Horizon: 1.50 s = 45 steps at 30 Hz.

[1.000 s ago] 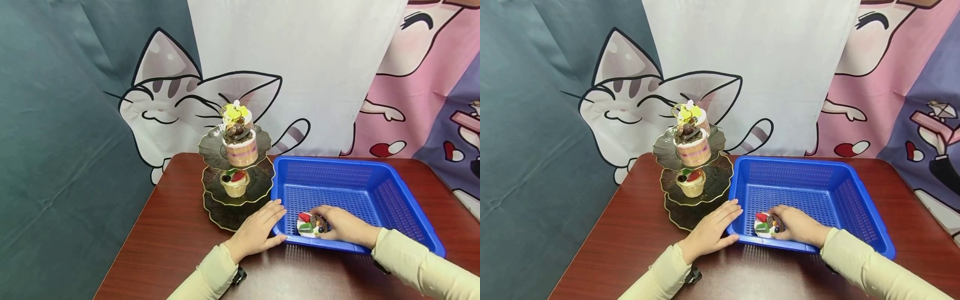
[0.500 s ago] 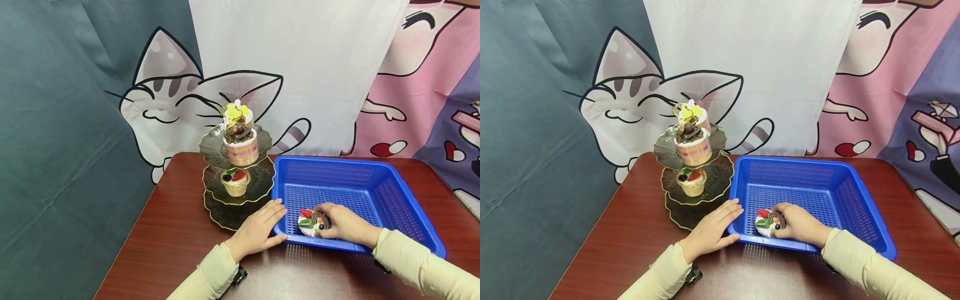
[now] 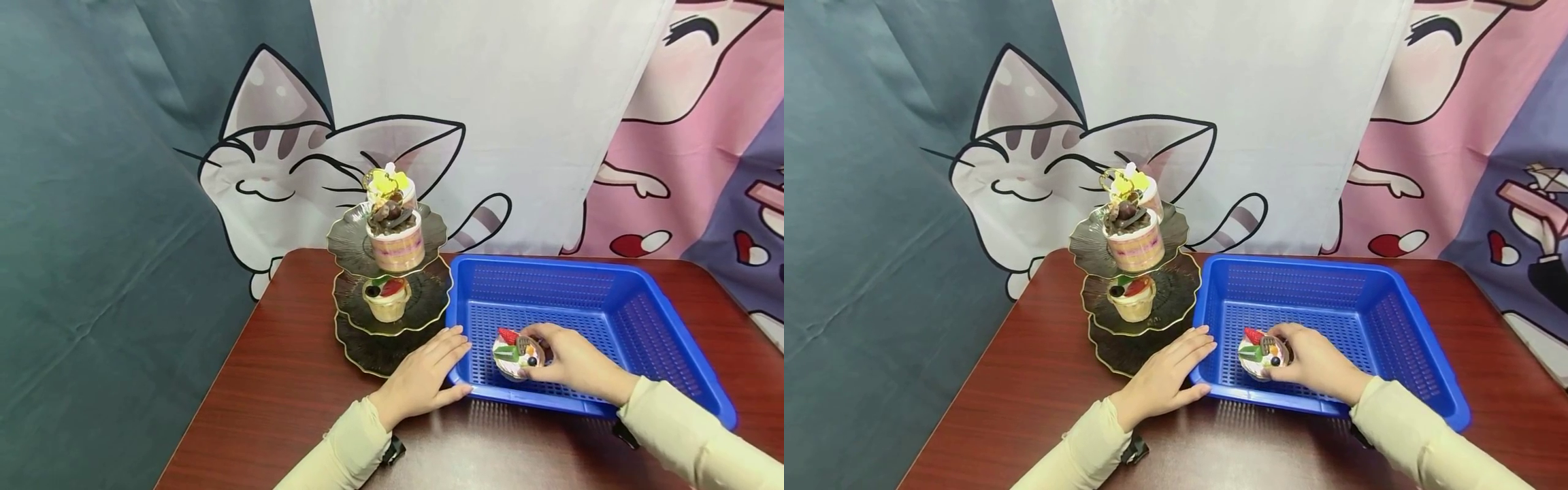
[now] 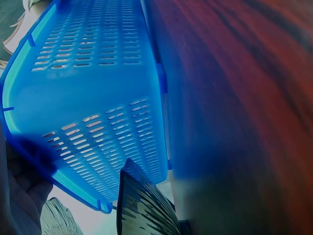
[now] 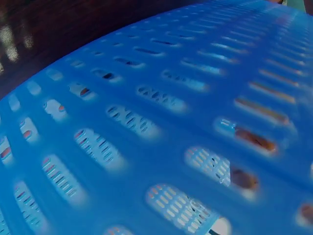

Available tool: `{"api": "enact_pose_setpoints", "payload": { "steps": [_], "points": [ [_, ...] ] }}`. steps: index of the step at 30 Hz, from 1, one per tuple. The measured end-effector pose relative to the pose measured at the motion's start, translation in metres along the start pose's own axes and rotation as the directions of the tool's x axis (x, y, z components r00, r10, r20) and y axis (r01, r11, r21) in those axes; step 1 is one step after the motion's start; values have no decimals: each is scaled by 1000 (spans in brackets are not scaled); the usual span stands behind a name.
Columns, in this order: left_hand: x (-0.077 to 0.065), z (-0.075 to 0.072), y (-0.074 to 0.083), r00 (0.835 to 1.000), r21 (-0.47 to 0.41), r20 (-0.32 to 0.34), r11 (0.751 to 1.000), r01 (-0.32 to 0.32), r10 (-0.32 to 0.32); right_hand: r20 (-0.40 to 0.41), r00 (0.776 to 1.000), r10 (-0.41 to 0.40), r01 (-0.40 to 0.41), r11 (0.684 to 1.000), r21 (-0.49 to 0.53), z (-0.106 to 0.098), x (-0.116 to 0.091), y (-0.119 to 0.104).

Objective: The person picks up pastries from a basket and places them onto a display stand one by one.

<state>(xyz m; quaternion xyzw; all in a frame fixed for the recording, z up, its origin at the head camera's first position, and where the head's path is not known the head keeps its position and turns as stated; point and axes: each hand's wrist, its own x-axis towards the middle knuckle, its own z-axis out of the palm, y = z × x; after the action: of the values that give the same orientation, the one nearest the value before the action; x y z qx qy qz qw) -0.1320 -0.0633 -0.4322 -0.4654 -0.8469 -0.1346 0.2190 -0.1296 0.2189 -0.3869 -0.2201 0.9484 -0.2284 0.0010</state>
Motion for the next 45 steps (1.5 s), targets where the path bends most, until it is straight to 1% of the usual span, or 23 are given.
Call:
{"api": "enact_pose_setpoints", "payload": {
  "steps": [4,9,16,23,29,33,39,45],
  "points": [
    [-1,1,1,1000,5,0,1000,1,-1,-6,1000,1,-1,1000,4,-1,-2,-2],
    [-1,1,0,1000,-12,-7,1000,-2,2,-4,1000,-5,5,1000,27,-6,-4,-4],
    [1,1,-2,1000,16,-10,1000,-16,16,-4,1000,-7,7,999,41,-16,-4,-10],
    [1,1,-1,1000,-9,3,1000,3,-3,2,1000,-21,21,999,43,-20,-5,-16],
    [1,1,-3,1000,-6,8,1000,2,-2,-4,999,-46,46,998,41,-22,-7,-18],
    [2,0,-4,1000,-8,4,1000,6,-6,-3,999,-51,51,998,44,-28,-6,-21],
    [2,0,-4,1000,-19,5,1000,-2,2,31,999,-23,22,998,51,-38,-5,-28],
    [1,0,-3,1000,-7,1,1000,-5,5,23,999,-45,44,998,55,-44,0,-33]
  ]
}}
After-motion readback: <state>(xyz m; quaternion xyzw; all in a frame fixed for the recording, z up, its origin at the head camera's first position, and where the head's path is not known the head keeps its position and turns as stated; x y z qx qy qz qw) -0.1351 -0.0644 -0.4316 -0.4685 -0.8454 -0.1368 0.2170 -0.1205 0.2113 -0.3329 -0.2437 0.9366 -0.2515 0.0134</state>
